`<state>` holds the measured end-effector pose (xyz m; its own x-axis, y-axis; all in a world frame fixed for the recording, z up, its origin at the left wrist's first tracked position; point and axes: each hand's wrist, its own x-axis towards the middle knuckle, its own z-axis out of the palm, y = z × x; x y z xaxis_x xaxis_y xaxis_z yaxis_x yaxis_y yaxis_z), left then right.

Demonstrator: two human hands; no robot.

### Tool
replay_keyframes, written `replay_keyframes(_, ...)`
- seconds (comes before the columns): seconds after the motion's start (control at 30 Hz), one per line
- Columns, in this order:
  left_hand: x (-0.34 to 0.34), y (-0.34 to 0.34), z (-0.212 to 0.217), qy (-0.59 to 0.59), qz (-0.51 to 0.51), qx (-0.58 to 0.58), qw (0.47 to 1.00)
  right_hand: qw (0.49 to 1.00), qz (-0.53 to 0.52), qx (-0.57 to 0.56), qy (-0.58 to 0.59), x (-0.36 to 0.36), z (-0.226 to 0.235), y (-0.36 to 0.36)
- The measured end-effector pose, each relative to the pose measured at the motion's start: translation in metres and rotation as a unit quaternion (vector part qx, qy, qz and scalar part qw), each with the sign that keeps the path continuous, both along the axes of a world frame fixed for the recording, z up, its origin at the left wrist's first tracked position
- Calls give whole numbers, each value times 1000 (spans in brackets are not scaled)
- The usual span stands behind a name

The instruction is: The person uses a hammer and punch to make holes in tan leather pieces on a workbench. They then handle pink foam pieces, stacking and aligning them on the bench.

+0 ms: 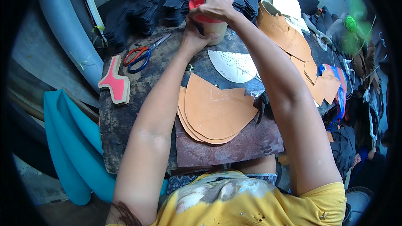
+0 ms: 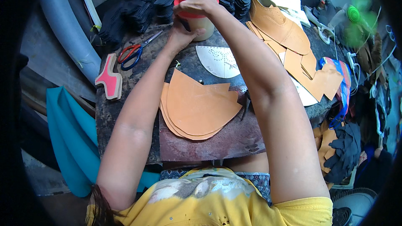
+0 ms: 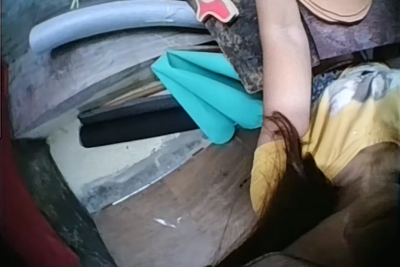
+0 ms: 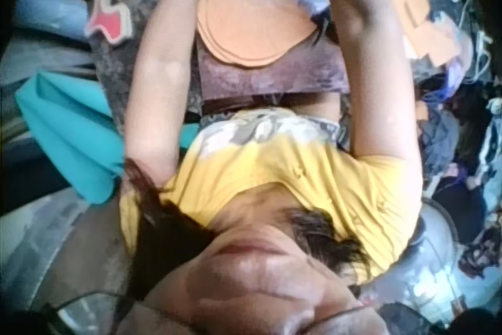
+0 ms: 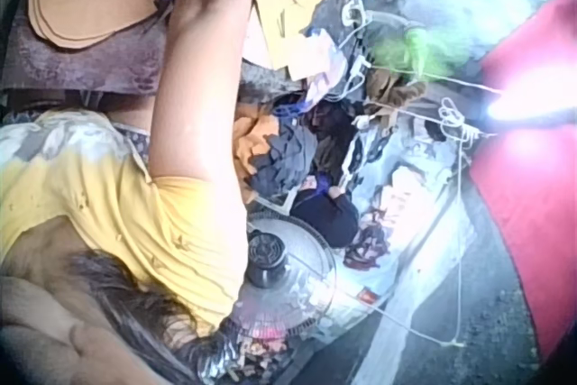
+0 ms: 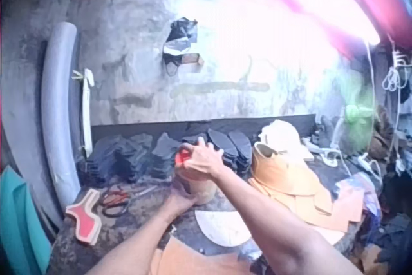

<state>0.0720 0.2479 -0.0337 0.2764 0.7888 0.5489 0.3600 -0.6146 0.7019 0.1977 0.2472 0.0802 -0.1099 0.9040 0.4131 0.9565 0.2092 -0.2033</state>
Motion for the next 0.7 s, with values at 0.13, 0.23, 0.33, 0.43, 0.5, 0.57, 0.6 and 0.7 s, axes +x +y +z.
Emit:
replay_keyframes(0.13, 0, -5, 4, 19, 17, 5, 1000, 1000, 10, -1, -18, -2, 1, 0)
replay_keyframes(0.23, -1, -6, 3, 5, 10, 19, 1000, 998, -11, -15, -61, -6, 1, -3)
replay_keyframes(0.33, 0, -3, 2, -5, 15, 18, 1000, 997, -50, -33, -44, -14, 1, -3)
replay_keyframes(0.43, 5, 1, 2, -44, 0, 47, 998, 996, -80, -43, -20, -17, 2, 1)
replay_keyframes(0.5, 7, -1, 1, -45, 16, 58, 997, 997, -73, -31, -15, -16, 0, 1)
replay_keyframes(0.57, 5, -3, 1, -46, 27, 60, 997, 998, -60, -14, -10, -14, 0, -3)
replay_keyframes(0.6, 5, -6, 1, -38, 20, 51, 998, 999, -46, -25, -4, -13, 0, -6)
replay_keyframes(0.7, -1, -8, 6, -1, 35, -10, 999, 999, -14, 26, 38, -11, 12, -11)
